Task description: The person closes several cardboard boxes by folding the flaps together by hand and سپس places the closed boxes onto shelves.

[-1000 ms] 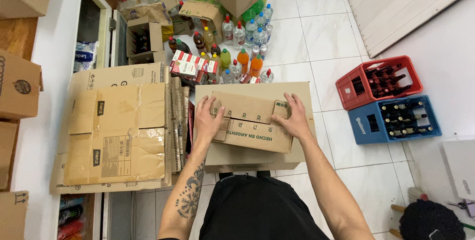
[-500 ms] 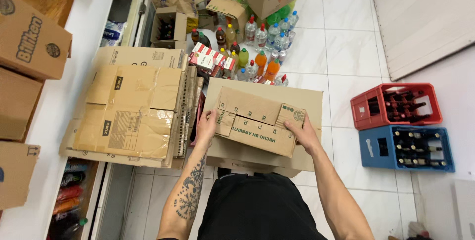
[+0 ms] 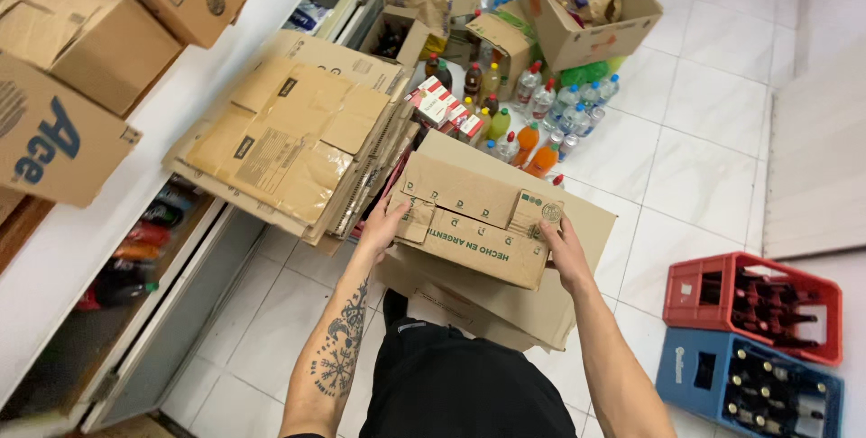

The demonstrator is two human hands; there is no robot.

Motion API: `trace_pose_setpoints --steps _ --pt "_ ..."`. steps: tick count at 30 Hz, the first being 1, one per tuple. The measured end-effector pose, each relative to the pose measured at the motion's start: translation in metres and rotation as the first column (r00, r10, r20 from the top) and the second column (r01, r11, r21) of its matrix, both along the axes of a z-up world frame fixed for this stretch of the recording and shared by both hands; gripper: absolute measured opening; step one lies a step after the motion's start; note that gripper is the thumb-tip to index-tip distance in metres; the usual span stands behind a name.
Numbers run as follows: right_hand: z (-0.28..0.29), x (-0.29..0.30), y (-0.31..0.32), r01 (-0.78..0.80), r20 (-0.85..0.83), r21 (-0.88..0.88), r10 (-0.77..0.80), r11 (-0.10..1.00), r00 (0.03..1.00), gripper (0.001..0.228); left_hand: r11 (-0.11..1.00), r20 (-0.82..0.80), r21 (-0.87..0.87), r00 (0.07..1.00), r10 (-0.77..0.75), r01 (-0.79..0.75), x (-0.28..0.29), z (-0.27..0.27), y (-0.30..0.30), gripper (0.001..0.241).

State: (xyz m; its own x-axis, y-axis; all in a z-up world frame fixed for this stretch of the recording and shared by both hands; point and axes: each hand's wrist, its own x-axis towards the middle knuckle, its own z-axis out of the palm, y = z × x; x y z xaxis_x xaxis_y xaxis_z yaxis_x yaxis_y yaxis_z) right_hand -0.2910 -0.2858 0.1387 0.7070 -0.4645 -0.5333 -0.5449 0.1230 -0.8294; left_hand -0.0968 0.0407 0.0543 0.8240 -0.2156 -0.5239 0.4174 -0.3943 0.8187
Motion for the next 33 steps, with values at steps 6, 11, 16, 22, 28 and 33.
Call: trace_pose_setpoints --steps 6,11,16,22,28,33 --pt "-0.044 0.027 -0.033 -0.150 0.253 -0.104 0.172 0.983 0.952 0.080 0.973 0.029 -0.169 0.986 0.166 -0.159 -0.037 0.043 0.045 0.091" --pt "-0.023 0.069 -0.021 -0.335 0.408 -0.194 0.387 0.922 0.827 0.079 0.871 -0.012 -0.382 0.944 0.331 -0.310 -0.074 0.101 0.090 0.093" --pt "0.032 0.099 0.041 -0.537 0.520 -0.258 0.584 0.803 0.624 0.115 0.749 0.051 -0.556 0.885 0.463 -0.360 -0.086 0.109 0.152 0.092" --pt "0.024 0.134 0.117 -0.596 0.600 -0.311 0.639 0.740 0.481 0.129 0.719 0.132 -0.594 0.838 0.529 -0.361 -0.106 0.113 0.230 0.101" --pt "0.032 0.159 0.209 -0.721 0.551 -0.298 0.729 0.626 0.406 0.135 0.674 0.238 -0.602 0.709 0.664 -0.429 -0.109 0.063 0.340 0.110" --pt "0.007 0.184 0.265 -0.780 0.579 -0.188 0.708 0.598 0.403 0.123 0.816 0.502 -0.327 0.643 0.578 -0.477 -0.135 0.055 0.442 0.148"
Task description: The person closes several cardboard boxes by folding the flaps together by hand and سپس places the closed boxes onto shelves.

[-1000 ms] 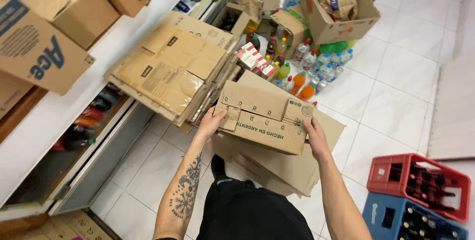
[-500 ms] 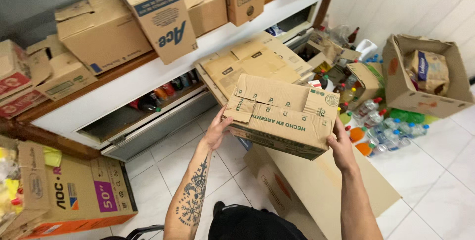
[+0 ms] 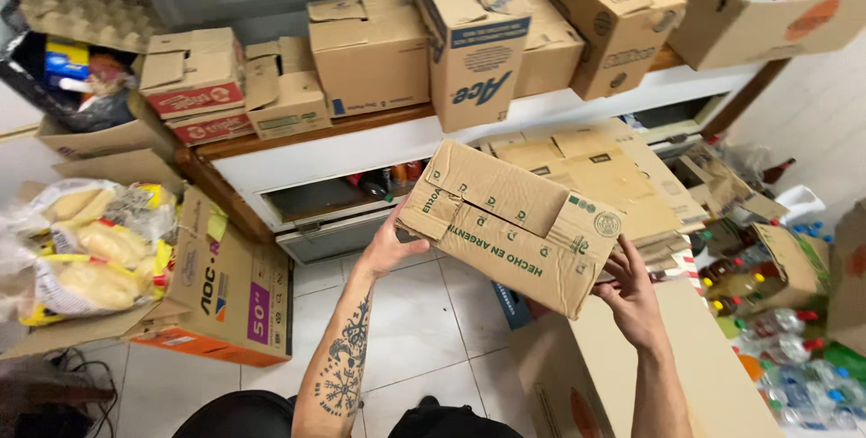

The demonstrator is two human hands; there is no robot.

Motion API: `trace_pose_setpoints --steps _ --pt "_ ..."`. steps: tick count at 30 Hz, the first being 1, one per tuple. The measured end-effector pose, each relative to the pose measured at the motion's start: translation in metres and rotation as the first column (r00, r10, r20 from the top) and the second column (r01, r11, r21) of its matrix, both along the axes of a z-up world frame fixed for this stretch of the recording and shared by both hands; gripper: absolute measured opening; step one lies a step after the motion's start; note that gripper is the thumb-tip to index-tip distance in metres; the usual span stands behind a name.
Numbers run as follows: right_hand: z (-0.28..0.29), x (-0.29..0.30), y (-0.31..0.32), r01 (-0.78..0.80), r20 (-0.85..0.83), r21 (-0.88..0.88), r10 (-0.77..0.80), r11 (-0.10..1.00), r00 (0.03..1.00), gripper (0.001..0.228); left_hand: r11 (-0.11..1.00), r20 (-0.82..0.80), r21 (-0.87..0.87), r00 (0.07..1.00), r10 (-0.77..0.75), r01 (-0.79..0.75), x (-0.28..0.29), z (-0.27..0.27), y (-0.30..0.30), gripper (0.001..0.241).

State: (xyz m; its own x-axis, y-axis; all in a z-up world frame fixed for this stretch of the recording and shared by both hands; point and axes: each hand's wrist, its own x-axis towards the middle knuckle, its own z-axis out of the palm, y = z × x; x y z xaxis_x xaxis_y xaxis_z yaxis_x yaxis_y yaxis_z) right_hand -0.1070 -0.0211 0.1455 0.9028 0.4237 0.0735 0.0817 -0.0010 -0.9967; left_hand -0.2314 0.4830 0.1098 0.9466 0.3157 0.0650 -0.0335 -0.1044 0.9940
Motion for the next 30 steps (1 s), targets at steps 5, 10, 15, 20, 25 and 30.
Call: trace_pose_setpoints --steps 5,10,15,20,25,30 --pt "-0.010 0.010 0.084 -0.071 0.028 -0.072 0.073 0.995 0.997 0.130 0.992 0.050 0.080 0.994 0.093 -0.097 -0.033 0.012 0.088 0.146" --pt "-0.005 0.012 0.182 -0.097 0.005 -0.057 0.097 0.994 0.995 0.144 0.985 0.178 -0.079 0.970 0.168 -0.156 -0.058 0.016 0.174 0.143" --pt "-0.004 0.040 0.250 -0.096 0.000 -0.095 0.096 0.991 0.995 0.151 0.956 0.242 -0.202 0.936 0.258 -0.211 -0.081 0.062 0.208 0.129" --pt "0.047 0.027 0.320 -0.494 0.302 -0.054 0.485 0.868 0.820 0.144 0.952 0.319 -0.022 0.900 0.297 -0.306 -0.079 0.082 0.246 0.126" --pt "0.026 0.047 0.400 -0.559 0.261 0.059 0.528 0.827 0.809 0.179 0.872 0.330 0.051 0.832 0.446 -0.488 -0.054 0.151 0.264 0.120" --pt "0.138 0.036 0.478 -0.556 0.409 -0.010 0.511 0.831 0.756 0.175 0.841 0.630 0.127 0.698 0.341 -0.526 0.010 0.178 0.326 0.084"
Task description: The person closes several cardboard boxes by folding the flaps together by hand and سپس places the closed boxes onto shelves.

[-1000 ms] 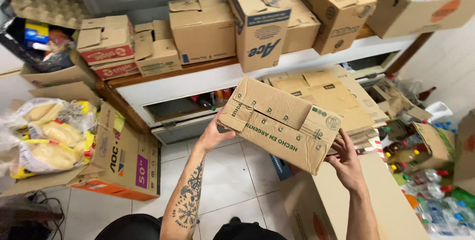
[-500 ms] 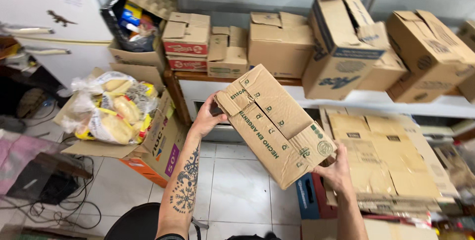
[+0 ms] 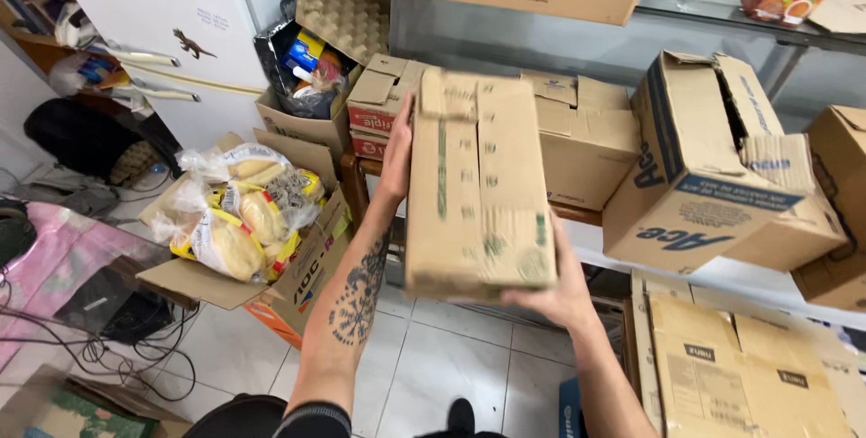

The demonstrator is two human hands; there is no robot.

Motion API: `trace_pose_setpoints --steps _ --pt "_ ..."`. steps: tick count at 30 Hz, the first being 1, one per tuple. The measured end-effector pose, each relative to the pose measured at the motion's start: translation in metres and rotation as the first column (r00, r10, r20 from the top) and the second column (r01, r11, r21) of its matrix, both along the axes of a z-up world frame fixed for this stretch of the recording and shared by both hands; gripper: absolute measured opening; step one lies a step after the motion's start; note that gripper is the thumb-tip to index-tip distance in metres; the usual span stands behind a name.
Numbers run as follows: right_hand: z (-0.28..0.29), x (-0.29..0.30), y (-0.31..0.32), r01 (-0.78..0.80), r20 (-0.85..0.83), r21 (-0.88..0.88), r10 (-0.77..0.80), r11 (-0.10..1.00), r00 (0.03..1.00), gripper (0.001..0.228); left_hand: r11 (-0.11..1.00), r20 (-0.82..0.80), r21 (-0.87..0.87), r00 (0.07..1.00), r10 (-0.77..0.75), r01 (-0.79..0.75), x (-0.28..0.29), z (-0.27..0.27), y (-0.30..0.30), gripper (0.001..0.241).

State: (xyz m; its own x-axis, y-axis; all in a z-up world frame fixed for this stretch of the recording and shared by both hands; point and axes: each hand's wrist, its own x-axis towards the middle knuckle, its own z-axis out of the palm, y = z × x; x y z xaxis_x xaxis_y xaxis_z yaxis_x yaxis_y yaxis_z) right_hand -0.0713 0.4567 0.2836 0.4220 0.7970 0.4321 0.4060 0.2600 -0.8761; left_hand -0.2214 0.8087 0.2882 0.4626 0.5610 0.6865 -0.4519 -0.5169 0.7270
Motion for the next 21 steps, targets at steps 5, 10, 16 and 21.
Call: trace_pose_setpoints --steps 5,10,16,21 --pt "0.035 0.065 0.074 -0.016 0.037 0.175 0.010 0.984 0.999 0.166 0.996 0.092 0.089 0.996 -0.024 0.016 0.036 0.053 0.007 0.070" --pt "0.072 0.107 0.130 0.020 0.170 0.118 -0.040 0.993 0.985 0.157 0.844 0.005 -0.333 0.894 0.447 -0.420 0.068 0.063 0.060 0.071" --pt "0.081 0.129 0.185 -0.050 -0.053 -0.015 0.049 0.999 0.997 0.151 0.826 -0.167 -0.333 0.891 0.423 -0.455 0.096 0.056 0.110 0.055" --pt "0.080 0.120 0.200 0.008 -0.056 -0.110 -0.014 0.994 0.998 0.152 0.860 -0.012 -0.454 0.967 0.255 -0.233 0.118 0.035 0.139 0.042"
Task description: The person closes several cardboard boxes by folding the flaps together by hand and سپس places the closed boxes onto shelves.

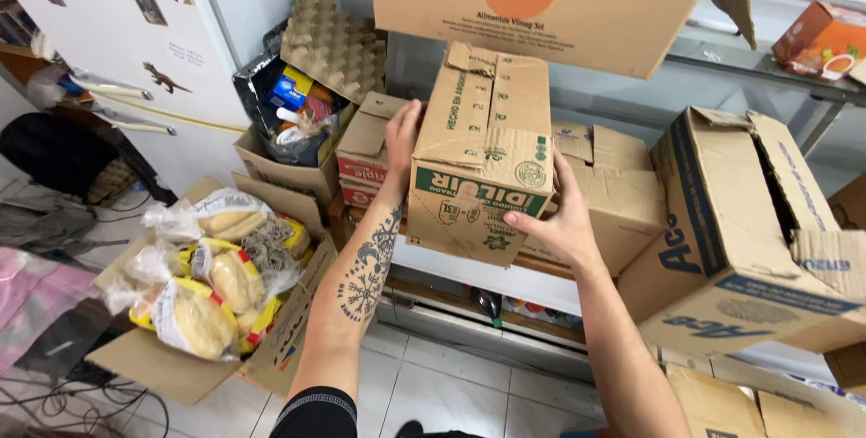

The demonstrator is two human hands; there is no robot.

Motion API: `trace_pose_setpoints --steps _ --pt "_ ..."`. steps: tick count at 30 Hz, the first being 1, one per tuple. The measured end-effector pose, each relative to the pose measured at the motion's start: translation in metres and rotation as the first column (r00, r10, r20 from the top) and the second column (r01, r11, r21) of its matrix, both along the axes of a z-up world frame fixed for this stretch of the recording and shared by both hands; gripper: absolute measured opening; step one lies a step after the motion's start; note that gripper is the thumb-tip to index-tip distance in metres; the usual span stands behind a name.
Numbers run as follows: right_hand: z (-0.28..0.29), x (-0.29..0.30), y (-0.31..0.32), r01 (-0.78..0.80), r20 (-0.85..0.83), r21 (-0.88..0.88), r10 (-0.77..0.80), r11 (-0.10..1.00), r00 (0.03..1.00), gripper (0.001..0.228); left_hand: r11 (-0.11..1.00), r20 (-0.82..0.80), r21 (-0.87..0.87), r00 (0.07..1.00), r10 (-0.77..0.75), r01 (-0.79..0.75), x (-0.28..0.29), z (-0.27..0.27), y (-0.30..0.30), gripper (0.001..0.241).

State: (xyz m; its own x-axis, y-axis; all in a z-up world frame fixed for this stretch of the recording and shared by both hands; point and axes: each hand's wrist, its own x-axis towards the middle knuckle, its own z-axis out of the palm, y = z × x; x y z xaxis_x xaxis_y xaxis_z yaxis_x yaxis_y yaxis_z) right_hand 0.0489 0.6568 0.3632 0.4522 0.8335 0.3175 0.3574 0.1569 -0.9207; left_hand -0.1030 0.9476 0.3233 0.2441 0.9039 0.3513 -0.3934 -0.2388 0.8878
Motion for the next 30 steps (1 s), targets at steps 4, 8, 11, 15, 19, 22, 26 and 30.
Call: trace_pose_setpoints --steps 4,8,11,15,19,22,26,30 --pt "-0.002 -0.004 0.017 0.035 0.010 -0.031 -0.034 0.999 0.999 0.151 0.998 -0.004 -0.005 0.998 -0.068 0.068 0.019 -0.040 0.042 0.043" --pt "-0.019 0.005 0.041 0.054 0.026 -0.033 -0.053 0.998 0.998 0.151 0.981 0.077 0.017 0.978 -0.194 0.193 0.043 -0.076 0.076 0.047" --pt "-0.030 0.013 0.055 0.071 0.040 -0.033 -0.069 0.997 0.997 0.150 0.976 0.032 0.037 0.976 -0.216 0.215 0.055 -0.090 0.087 0.048" --pt "-0.055 0.043 0.070 0.046 0.047 -0.023 -0.045 0.999 0.998 0.151 0.966 -0.126 0.042 0.960 -0.248 0.255 0.047 -0.072 0.078 0.048" --pt "-0.071 0.063 0.087 0.000 -0.024 0.020 0.001 1.000 1.000 0.150 0.951 -0.273 0.097 0.926 -0.260 0.295 0.050 -0.065 0.091 0.050" --pt "-0.093 0.072 0.095 0.015 -0.031 0.035 -0.014 0.999 0.999 0.139 0.926 -0.396 0.254 0.903 -0.164 0.280 0.059 -0.079 0.107 0.046" --pt "-0.101 0.077 0.091 0.084 0.048 0.034 -0.086 0.996 0.995 0.124 0.912 -0.487 0.225 0.850 -0.199 0.343 0.067 -0.087 0.121 0.047" --pt "-0.082 0.058 0.084 0.166 0.175 -0.049 -0.156 0.985 0.972 0.119 0.876 -0.467 0.010 0.777 -0.422 0.482 0.052 -0.076 0.116 0.071"
